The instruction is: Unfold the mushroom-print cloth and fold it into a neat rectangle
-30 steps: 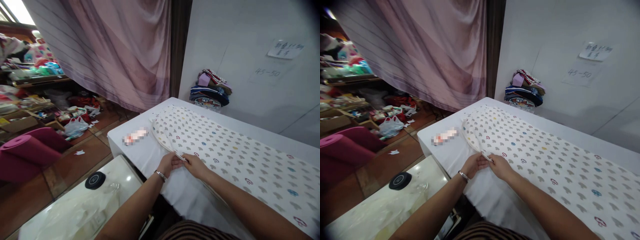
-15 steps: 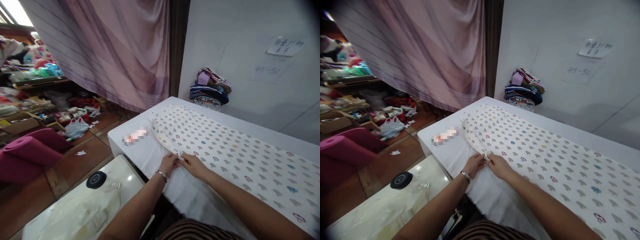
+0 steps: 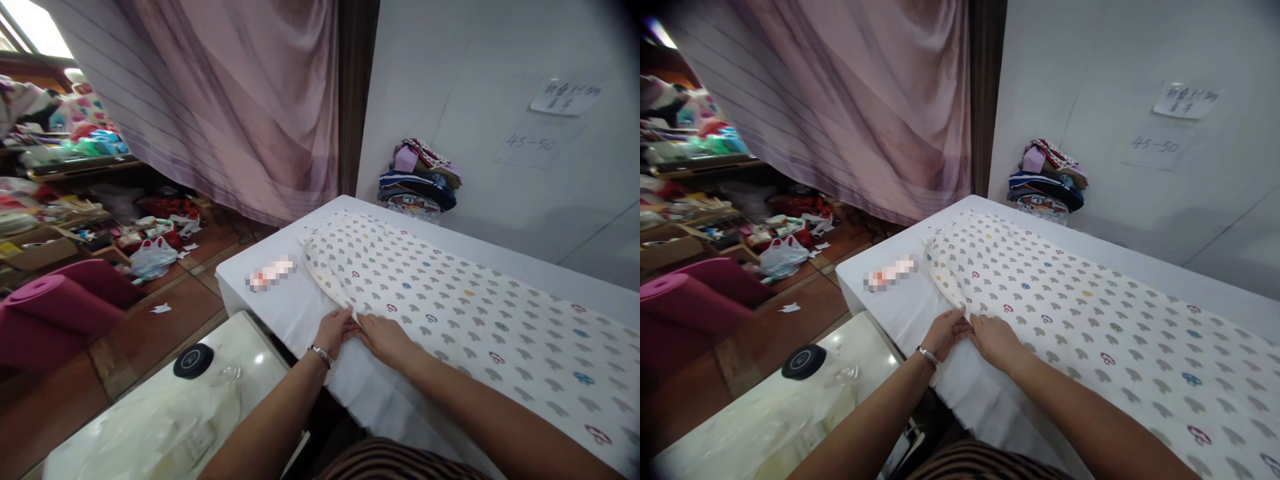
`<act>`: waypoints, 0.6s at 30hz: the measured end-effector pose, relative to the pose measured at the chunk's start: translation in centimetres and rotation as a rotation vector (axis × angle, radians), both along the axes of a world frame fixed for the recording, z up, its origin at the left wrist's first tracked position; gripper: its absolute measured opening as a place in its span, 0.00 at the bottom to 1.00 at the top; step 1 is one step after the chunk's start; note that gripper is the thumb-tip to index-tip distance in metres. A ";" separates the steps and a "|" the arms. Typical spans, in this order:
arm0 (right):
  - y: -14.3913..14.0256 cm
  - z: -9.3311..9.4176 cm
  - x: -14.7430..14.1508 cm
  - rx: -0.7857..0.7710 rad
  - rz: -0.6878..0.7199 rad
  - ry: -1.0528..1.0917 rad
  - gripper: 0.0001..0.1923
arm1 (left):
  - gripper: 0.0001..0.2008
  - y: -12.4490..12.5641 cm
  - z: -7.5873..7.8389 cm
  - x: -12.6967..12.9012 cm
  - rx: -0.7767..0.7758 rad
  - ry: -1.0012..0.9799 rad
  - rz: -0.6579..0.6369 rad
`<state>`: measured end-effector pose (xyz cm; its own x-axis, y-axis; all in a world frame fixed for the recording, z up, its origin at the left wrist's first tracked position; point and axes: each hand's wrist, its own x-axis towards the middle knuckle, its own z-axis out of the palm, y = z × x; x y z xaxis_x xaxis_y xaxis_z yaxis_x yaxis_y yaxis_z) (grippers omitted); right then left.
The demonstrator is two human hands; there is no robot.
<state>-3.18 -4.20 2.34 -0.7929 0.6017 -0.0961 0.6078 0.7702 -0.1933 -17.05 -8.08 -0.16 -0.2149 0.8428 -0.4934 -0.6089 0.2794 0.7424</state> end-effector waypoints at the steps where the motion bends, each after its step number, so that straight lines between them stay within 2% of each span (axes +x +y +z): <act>1: -0.1 0.0 0.0 0.022 0.009 -0.013 0.18 | 0.12 0.1 0.0 0.1 -0.014 0.017 0.004; 4: -0.6 0.0 0.1 0.090 0.014 -0.048 0.19 | 0.10 0.3 0.3 0.2 -0.047 0.064 0.018; 7: -1.4 -0.3 0.6 0.156 -0.003 -0.094 0.25 | 0.07 0.4 0.5 0.3 -0.066 0.093 0.026; 13: -2.6 -2.3 2.4 0.269 -0.064 -0.058 0.32 | 0.03 0.6 0.5 0.5 -0.087 0.127 0.026; 18: -2.3 -3.7 3.6 0.270 -0.072 -0.025 0.33 | 0.03 0.8 0.3 0.6 -0.086 0.126 0.015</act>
